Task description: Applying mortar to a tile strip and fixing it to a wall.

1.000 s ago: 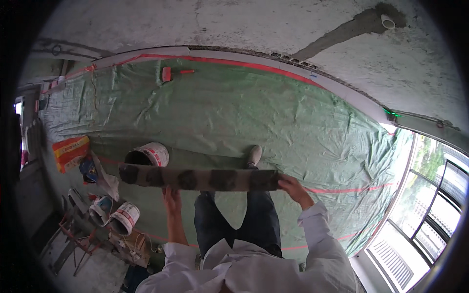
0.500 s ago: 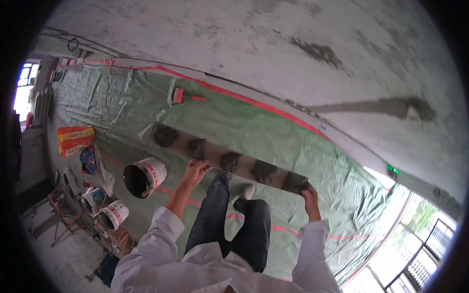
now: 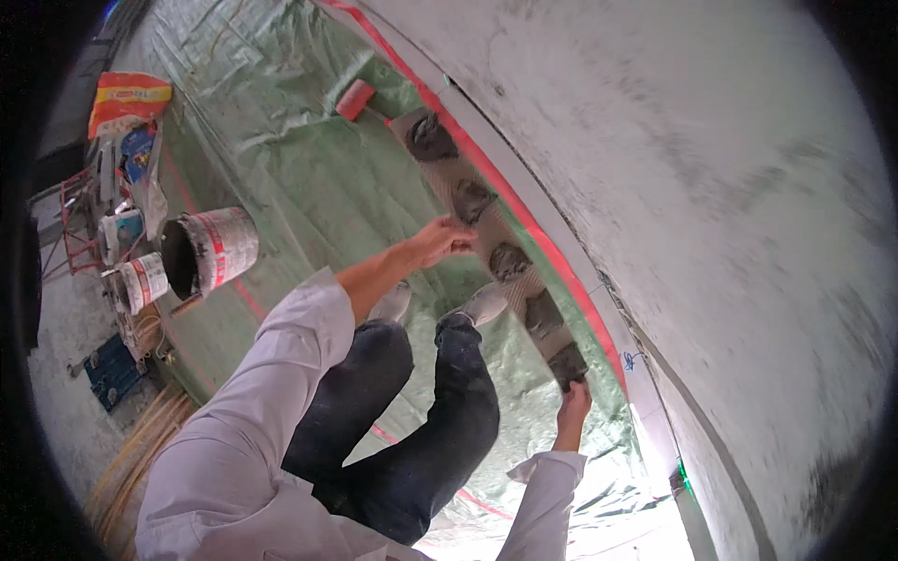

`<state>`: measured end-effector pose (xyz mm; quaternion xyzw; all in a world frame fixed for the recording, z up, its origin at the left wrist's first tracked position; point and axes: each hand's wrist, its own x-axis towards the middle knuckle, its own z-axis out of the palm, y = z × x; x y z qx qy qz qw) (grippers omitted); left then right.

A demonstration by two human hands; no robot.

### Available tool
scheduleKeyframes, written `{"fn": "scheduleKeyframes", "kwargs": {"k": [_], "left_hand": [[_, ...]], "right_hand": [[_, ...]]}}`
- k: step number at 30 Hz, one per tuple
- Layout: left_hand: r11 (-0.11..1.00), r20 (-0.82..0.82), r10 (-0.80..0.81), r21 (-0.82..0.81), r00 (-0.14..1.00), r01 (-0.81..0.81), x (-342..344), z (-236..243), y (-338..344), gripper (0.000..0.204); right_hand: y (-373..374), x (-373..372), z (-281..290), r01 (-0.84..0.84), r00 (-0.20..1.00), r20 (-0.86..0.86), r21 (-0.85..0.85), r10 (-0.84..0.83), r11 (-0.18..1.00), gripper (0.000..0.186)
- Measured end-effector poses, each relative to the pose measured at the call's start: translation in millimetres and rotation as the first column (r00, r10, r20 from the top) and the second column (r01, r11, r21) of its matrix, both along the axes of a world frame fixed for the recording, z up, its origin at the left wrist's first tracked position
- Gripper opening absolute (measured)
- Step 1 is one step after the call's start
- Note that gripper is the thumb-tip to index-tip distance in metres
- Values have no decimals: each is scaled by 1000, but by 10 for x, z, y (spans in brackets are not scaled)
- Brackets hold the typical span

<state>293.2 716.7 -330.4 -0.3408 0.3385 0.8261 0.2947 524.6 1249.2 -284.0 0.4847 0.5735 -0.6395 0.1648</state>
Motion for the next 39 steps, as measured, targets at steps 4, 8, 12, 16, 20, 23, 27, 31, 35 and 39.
{"fn": "scheduleKeyframes", "kwargs": {"k": [4,8,12,16,20,23,27,31,35,39], "left_hand": [[998,14,27,-56,1000,-26,-218,-834,-268,21],[1000,-34,-2,0,999,2,-643,-1428,30,22],[995,-24,83,-58,996,-85,-623,-2035,-247,22],[998,-134,56,-30,989,-60,-1084,-2402,-6,26],[995,-92,99,15,991,-98,-932,-2487,-135,33],[996,-119,75,-38,990,-80,-1058,-2430,-13,33],[997,-201,76,13,977,-75,-1115,-2508,-69,31],[994,-232,108,1,967,-111,-1191,-2451,-35,33],[988,-196,94,-102,976,-116,-1187,-2374,-61,33],[987,-167,85,-124,982,-106,-1256,-2417,-35,29]], "right_hand": [[-395,-664,-727,4,1000,-24,-20,-5,1000,43],[117,-935,-1399,8,991,-135,54,-1,998,40],[-266,-1151,-1934,-39,979,-201,14,41,999,44],[247,-1327,-2380,13,972,-236,109,13,994,42],[-148,-1378,-2355,23,991,-135,110,-8,994,33],[132,-1411,-2395,-31,976,-209,135,59,990,27],[250,-1461,-2450,-50,978,-199,70,63,996,27],[248,-1502,-2482,-85,964,-247,62,98,994,32],[56,-1521,-2471,-61,969,-236,70,76,996,40],[-109,-1583,-2452,37,981,-192,18,-33,999,43]]}}
